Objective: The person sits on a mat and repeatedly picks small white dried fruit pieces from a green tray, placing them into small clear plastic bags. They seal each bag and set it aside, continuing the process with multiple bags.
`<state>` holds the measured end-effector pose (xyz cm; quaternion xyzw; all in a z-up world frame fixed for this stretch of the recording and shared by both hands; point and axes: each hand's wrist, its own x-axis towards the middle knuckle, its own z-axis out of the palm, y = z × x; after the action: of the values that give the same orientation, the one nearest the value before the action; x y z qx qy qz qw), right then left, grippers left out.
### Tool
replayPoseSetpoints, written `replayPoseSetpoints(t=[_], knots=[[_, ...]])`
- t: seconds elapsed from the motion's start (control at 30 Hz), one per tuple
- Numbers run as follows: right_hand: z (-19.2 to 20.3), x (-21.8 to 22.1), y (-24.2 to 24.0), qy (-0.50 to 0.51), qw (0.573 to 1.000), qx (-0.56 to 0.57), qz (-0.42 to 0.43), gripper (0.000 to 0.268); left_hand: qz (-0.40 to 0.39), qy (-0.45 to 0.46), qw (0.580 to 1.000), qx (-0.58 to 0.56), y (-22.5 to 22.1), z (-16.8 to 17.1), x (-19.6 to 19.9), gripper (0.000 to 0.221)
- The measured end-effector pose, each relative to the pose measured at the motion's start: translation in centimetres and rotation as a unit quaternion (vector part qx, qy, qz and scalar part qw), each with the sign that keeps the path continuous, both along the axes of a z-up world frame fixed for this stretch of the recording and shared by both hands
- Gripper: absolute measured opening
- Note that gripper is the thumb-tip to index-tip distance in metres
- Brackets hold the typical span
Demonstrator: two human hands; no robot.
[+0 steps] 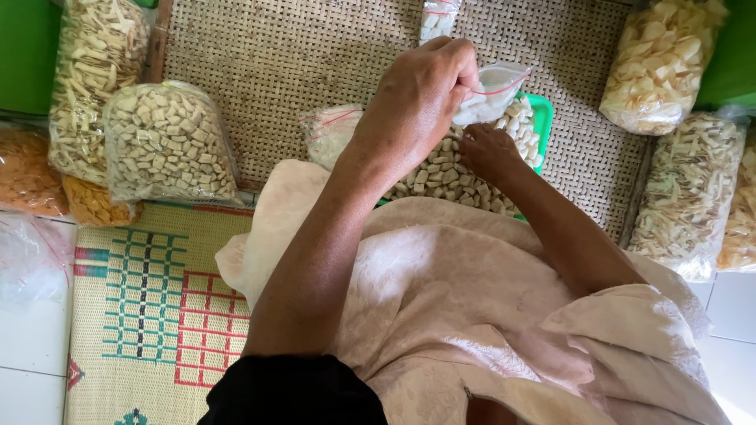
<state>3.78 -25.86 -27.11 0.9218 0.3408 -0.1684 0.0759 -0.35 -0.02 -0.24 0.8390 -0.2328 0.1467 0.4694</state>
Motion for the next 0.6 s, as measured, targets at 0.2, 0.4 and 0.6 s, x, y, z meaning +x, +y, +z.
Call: replayPoseSetpoints(t=[0.2, 0.4, 0.6], knots=[[5.3, 0.2, 1.5, 0.141, 0.966, 0.035, -0.215, 0.03, -0.008, -0.006, 1.0, -0.021, 0.0, 0.1, 0.0, 0.026], [6.0, 1.2, -0.9, 0.201, 0.915, 0.222, -0.271, 0.034, -0.007, -0.024, 1.0, -0.013, -0.1, -0.1, 0.0, 0.032], [13.2, 3.2, -1.6, 0.201, 0.863, 0.308, -0.348, 0.004, -0.015, -0.008, 1.0, -0.014, -0.2, -0.3, -0.1, 0.029]])
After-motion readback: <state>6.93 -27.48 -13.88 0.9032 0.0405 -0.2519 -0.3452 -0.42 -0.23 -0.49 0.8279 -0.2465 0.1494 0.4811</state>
